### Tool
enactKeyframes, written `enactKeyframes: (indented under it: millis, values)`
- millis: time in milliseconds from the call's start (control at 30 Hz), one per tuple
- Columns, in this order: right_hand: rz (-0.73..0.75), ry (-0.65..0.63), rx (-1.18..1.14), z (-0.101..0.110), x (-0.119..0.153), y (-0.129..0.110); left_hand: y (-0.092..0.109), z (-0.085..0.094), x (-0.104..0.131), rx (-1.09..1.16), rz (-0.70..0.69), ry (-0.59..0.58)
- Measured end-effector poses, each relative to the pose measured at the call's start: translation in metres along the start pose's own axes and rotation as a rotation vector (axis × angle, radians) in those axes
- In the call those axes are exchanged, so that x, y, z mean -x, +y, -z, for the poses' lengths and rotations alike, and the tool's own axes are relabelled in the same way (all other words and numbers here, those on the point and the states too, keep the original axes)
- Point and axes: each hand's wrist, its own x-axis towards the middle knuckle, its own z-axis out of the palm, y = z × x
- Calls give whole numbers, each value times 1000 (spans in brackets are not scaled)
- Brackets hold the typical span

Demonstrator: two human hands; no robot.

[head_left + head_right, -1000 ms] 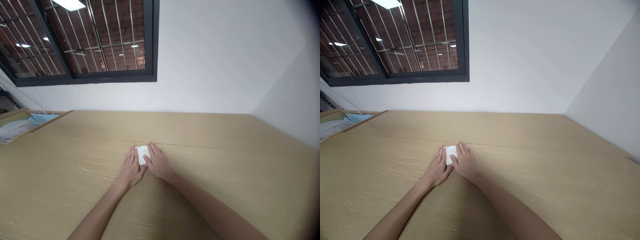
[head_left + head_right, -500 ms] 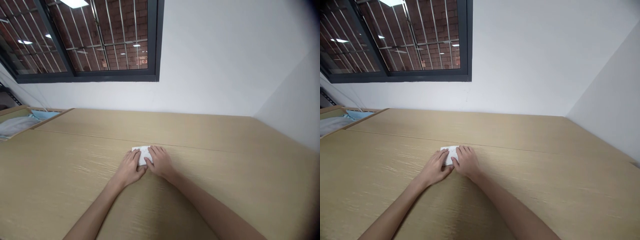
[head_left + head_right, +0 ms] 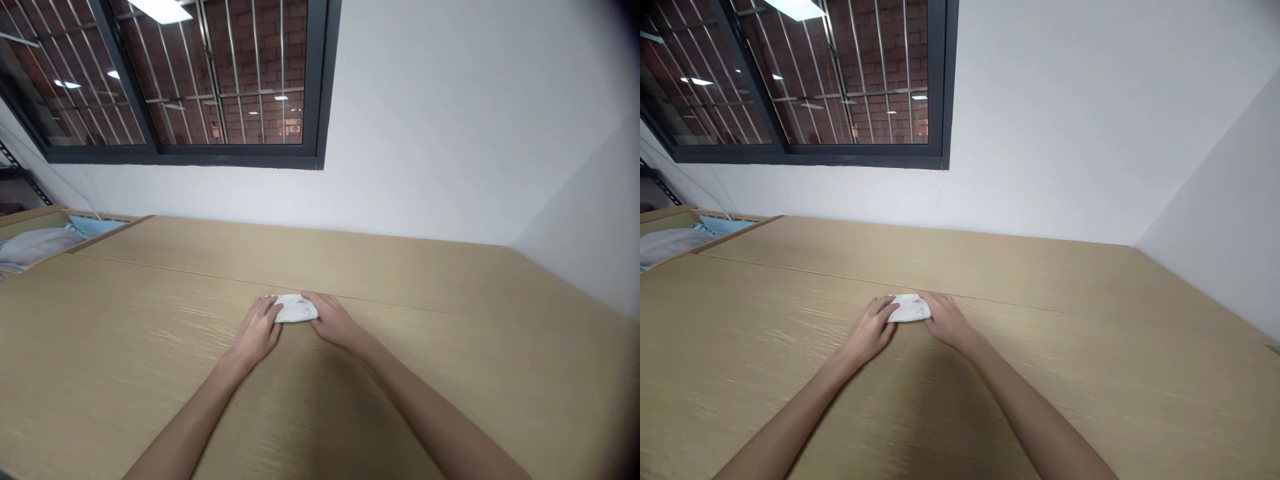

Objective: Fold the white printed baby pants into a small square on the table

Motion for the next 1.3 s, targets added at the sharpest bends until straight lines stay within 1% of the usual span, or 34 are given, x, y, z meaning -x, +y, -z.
enactKeyframes:
  millis: [67, 167, 200, 267, 333, 367, 400, 467, 567, 633, 733, 833, 967, 1033, 1100, 1133, 1167, 1233, 1267, 1300]
  values:
    - [-46, 52, -98, 1, -3, 1, 7, 8, -2, 13, 41, 31]
    - [-133, 127, -356, 4, -9, -1, 20, 21, -3, 55, 109, 50]
    - [-162, 153, -449, 5, -11, -2, 25, 24, -3, 121, 149, 39]
    - [-237, 194, -595, 6, -13, -4, 34, 26, -1, 355, 265, -9]
    - [-344, 203, -637, 6, -14, -4, 41, 26, 3, 599, 384, -78]
    - [-398, 197, -624, 5, -13, -3, 44, 26, 5, 671, 421, -114]
    - [-442, 191, -601, 3, -12, -2, 47, 25, 7, 694, 434, -146]
    - [-498, 176, -580, -1, -11, 2, 51, 25, 10, 673, 442, -208]
    - [-516, 155, -630, -7, -9, 7, 55, 27, 13, 580, 448, -282]
    - [-511, 162, -635, -11, -9, 9, 57, 28, 13, 450, 462, -322]
    - [-516, 195, -621, -15, -10, 10, 61, 31, 11, 177, 473, -387]
    - [-505, 202, -665, -19, -10, 13, 65, 33, 11, -19, 428, -437]
    - [-468, 239, -624, -25, -10, 18, 63, 32, 13, -143, 360, -444]
    - [-452, 257, -586, -26, -10, 19, 62, 33, 14, -204, 301, -381]
    - [-439, 271, -521, -24, -10, 16, 64, 36, 15, -213, 197, -261]
    - [-425, 281, -470, -21, -10, 13, 66, 36, 15, -179, 130, -201]
    - [-397, 288, -410, -17, -10, 8, 70, 37, 16, -126, 63, -154]
    - [-281, 258, -300, -7, -8, -7, 80, 33, 20, -23, -61, -114]
    - [-197, 208, -265, -1, -7, -16, 85, 29, 24, 1, -107, -120]
    - [-104, 129, -249, 4, -6, -27, 90, 23, 28, 5, -140, -141]
